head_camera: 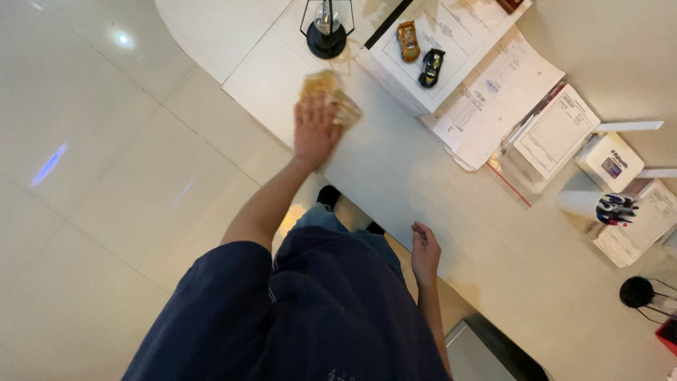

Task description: The person moves small decorative objects, opens a drawer to place a small paper inside, and then wipes the desk surface using a white cloth and a larger brown cloth.

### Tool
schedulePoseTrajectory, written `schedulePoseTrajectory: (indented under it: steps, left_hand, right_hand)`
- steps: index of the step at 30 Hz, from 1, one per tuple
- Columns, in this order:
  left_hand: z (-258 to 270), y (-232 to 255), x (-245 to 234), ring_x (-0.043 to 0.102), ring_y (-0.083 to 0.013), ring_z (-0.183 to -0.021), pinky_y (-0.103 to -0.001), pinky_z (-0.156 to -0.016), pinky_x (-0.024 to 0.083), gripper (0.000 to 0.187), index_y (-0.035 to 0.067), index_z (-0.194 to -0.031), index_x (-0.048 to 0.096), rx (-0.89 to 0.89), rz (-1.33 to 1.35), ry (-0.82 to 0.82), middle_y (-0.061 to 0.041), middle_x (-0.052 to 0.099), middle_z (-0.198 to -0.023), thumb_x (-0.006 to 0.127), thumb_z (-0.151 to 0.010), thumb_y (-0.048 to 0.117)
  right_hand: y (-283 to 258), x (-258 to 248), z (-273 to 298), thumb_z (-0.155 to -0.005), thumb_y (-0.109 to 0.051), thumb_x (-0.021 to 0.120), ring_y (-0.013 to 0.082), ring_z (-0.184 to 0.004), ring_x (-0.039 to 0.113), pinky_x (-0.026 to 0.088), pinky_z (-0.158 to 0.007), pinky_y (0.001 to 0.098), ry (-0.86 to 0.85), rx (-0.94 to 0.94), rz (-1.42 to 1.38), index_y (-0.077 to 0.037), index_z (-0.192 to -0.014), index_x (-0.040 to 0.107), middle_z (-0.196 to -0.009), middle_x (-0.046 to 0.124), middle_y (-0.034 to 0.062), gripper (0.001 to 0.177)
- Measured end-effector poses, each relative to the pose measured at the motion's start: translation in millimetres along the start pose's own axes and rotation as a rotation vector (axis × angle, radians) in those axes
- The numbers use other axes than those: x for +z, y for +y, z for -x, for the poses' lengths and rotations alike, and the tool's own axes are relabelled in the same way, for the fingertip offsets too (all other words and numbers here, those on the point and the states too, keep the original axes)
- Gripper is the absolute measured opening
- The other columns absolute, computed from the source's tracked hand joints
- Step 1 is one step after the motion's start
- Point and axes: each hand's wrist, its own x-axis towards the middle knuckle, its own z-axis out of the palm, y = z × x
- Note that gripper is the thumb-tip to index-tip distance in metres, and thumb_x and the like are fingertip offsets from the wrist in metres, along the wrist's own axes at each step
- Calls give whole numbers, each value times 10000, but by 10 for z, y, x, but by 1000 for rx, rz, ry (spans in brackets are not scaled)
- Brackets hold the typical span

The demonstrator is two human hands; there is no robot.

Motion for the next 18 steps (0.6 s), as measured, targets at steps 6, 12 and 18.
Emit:
schedulePoseTrajectory:
  steps: [6, 12, 18]
  left_hand:
    - [689, 447, 213, 178, -408, -1550, -608, -1241, 110, 621, 199, -1552, 436, 369, 17, -84, -173, 244, -1674, 479, -1017, 513]
    - [755, -295, -80, 129, -337, -1574, -573, -1256, 77, 669, 244, -1607, 317, 235, -64, -262, -116, 150, -1709, 390, -1038, 587]
    - [33, -1193, -339, 63, -379, -1563, -588, -1238, 71, 680, 186, -1647, 262, -147, -78, -128, -138, 90, -1710, 255, -1073, 550]
  right_hand:
    - [-62, 8, -99, -1023, -88, 543, 202, -1154, 684, 516, -1007, 324, -34, -51, -22, 11, -1284, 650, -1235, 724, 144, 300]
    - [-155, 44, -195, -1024, -87, 543, 202, -1162, 681, 514, -1011, 324, -9, -38, -3, 2, -1294, 656, -1233, 725, 143, 306]
    - [-59, 140, -78, -1027, -93, 544, 204, -1151, 679, 512, -1003, 326, -8, -16, -35, -3, -1298, 651, -1234, 723, 134, 305]
